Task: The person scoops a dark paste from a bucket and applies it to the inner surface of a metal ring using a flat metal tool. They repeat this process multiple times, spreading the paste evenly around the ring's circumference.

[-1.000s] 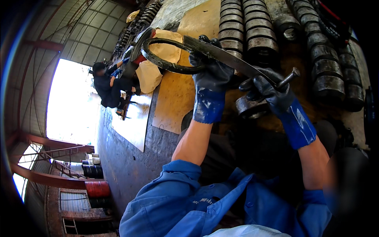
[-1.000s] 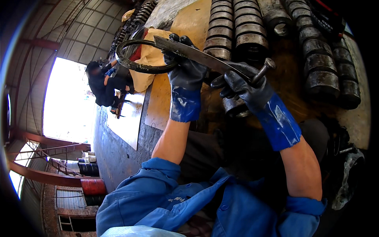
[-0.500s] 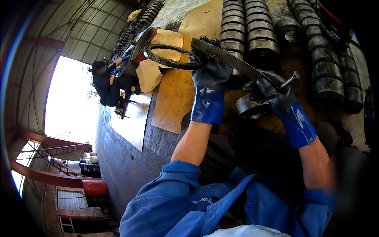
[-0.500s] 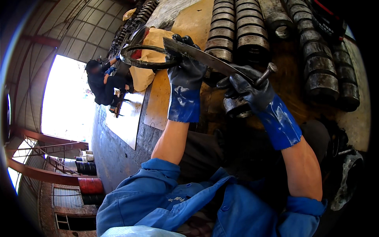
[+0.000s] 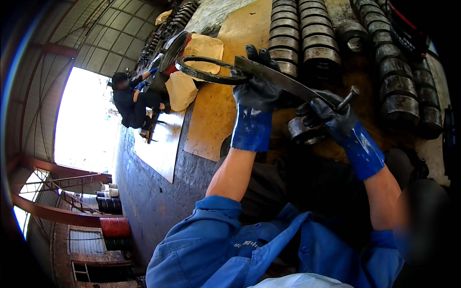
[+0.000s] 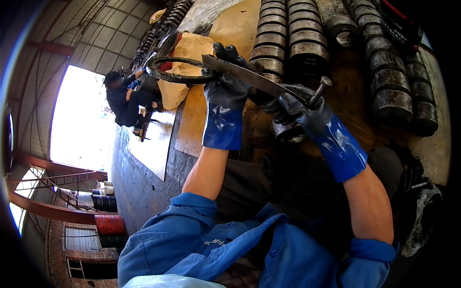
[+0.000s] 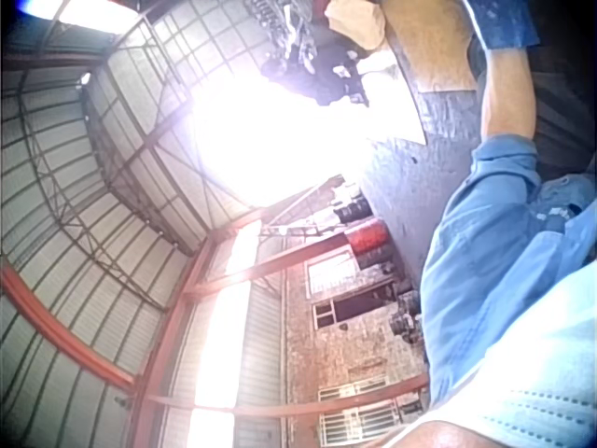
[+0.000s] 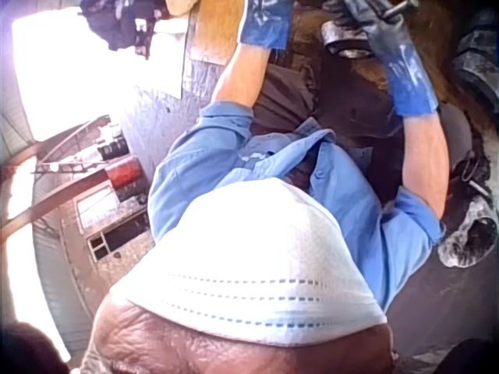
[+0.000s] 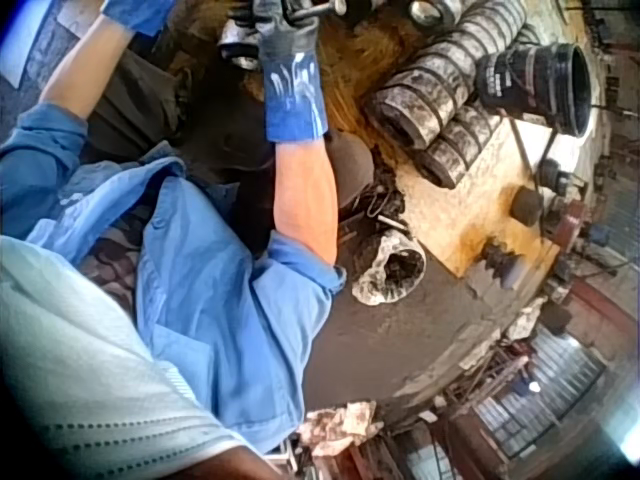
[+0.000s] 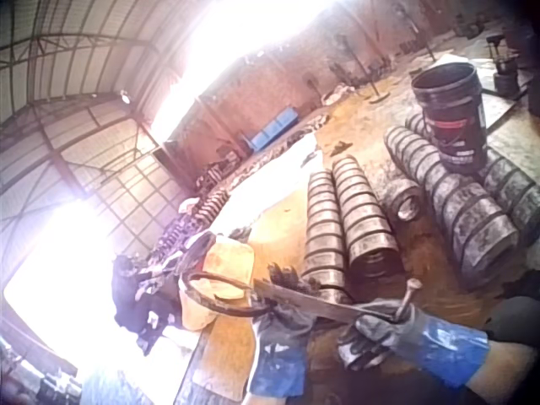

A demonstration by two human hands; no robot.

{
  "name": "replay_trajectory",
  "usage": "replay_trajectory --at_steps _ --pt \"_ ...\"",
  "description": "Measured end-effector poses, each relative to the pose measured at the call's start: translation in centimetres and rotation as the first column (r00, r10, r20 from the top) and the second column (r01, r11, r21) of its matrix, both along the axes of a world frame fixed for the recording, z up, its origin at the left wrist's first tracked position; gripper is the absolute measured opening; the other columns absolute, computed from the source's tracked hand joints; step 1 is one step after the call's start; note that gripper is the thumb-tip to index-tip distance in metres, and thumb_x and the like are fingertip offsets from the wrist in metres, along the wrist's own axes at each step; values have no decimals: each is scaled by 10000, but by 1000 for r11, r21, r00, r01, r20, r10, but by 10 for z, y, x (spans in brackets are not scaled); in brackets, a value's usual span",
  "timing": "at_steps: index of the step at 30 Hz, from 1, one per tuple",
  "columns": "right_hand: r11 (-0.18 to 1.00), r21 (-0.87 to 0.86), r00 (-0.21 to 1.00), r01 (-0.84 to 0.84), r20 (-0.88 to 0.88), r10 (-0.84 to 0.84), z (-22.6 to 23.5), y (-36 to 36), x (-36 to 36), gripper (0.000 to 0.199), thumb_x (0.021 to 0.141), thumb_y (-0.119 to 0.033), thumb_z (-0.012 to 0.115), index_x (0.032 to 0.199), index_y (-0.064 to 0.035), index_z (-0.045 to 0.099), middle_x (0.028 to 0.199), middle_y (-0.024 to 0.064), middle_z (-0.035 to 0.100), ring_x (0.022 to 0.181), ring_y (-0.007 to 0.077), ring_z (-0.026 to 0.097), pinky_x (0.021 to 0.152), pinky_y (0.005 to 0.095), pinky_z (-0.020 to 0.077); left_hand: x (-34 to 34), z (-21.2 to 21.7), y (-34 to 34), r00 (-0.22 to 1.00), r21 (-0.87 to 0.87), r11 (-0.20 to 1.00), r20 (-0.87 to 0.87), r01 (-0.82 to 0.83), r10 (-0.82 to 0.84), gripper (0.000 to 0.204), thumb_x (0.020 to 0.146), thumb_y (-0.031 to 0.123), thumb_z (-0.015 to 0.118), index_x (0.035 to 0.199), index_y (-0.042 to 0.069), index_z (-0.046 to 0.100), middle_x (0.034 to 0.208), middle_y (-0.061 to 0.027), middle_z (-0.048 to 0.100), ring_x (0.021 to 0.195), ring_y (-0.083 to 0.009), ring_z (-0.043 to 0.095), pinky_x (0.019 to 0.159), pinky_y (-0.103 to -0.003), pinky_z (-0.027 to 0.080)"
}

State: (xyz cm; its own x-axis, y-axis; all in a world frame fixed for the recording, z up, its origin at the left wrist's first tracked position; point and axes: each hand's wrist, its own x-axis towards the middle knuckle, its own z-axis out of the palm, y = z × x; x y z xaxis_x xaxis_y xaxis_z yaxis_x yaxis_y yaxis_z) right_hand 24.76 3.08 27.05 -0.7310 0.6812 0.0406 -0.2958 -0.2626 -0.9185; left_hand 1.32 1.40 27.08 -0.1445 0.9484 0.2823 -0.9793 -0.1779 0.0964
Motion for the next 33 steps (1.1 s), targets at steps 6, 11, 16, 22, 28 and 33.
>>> replay_trajectory --at_steps 6,11,16,22,28,33 --pt "982 -117 989 -150 -1 151 -8 -1 -13 325 959 -219 531 1184 15 556 915 130 689 762 170 675 671 288 550 -12 5 -17 976 -104 987 -193 -122 100 386 995 340 343 1275 161 538 1328 -44 536 1191 -210 504 990 -402 411" --pt "918 -345 980 -197 -50 191 -12 2 -1 353 937 -244 562 1148 39 563 895 137 679 769 184 677 712 302 556 -13 -4 -6 928 -2 984 -333 -178 167 503 976 441 317 1295 104 512 1234 -133 580 1153 -285 528 1026 -473 368" --pt "823 -524 975 -219 -139 170 -16 3 3 352 945 -264 533 1071 58 594 779 174 676 590 212 650 526 305 537 -32 -15 1 775 -93 908 -562 -408 291 463 918 460 436 1187 108 573 1217 -76 581 1141 -308 506 982 -524 384" --pt "779 -534 942 -329 -241 233 -9 7 23 401 947 -274 520 1097 95 562 758 174 667 607 230 656 532 323 551 -67 -23 -8 803 -184 940 -581 -287 131 716 895 536 507 1281 -67 467 1256 -198 548 1121 -322 547 962 -453 449" --pt "821 -521 972 -235 -147 185 -15 9 43 458 957 -292 500 1116 136 515 736 177 672 581 240 675 422 252 536 -55 -11 -16 -270 264 767 -955 -585 122 546 941 449 506 1134 -59 556 1150 -195 610 1018 -288 606 926 -401 481" --pt "841 -539 995 -56 39 92 1 7 51 367 944 -308 536 994 46 616 636 98 650 415 130 586 380 216 491 -62 -9 -22 221 141 835 -928 -533 298 475 948 420 512 1028 -44 571 1104 -199 621 987 -291 614 907 -420 499"
